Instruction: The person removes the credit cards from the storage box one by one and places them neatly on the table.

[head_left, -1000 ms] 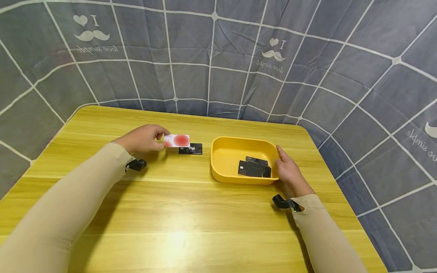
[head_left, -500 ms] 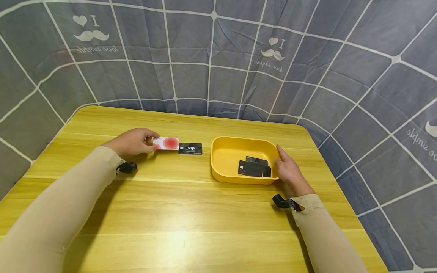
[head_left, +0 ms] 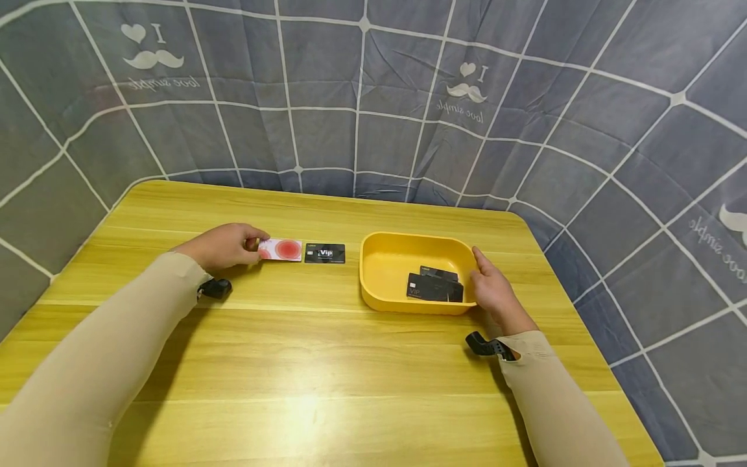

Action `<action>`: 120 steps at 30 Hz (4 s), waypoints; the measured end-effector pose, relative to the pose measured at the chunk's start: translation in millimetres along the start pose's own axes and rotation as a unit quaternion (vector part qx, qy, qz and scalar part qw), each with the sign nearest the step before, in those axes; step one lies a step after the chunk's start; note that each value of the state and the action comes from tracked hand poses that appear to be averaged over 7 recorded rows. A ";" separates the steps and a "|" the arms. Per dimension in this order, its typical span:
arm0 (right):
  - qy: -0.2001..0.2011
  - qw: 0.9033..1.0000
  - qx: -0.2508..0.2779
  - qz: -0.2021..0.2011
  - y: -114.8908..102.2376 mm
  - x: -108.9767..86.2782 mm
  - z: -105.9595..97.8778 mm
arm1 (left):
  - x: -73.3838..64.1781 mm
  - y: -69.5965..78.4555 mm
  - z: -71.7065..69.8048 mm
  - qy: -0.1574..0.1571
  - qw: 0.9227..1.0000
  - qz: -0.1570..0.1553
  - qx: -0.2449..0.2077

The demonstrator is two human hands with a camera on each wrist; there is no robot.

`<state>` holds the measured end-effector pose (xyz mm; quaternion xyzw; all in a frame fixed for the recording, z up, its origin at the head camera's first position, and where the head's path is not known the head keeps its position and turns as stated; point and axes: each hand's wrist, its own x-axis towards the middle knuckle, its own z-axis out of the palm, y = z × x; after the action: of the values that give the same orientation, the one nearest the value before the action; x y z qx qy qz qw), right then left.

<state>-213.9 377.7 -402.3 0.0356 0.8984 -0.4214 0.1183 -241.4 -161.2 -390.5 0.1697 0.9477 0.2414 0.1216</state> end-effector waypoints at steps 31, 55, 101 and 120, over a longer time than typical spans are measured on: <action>-0.001 1.000 0.011 -0.005 -0.3 6.5 -3.5 | 12.1 2.4 -2.2 -0.049 0.999 -0.010 0.001; 0.004 1.000 -0.001 -0.004 -0.2 7.1 -3.6 | 14.0 0.1 -0.7 -0.048 0.999 -0.015 0.006; -0.002 1.000 -0.005 0.014 -5.0 -21.9 -9.7 | 11.8 81.2 -7.1 0.000 0.999 0.026 -0.035; 0.001 1.000 -0.006 0.029 -13.8 -24.3 -6.0 | 53.6 143.5 -1.2 -0.038 0.991 0.121 -0.046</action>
<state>-193.7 374.3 -382.4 0.0612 0.8995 -0.4128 0.1293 -253.0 -22.8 -325.8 0.2866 0.9028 0.2907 0.1348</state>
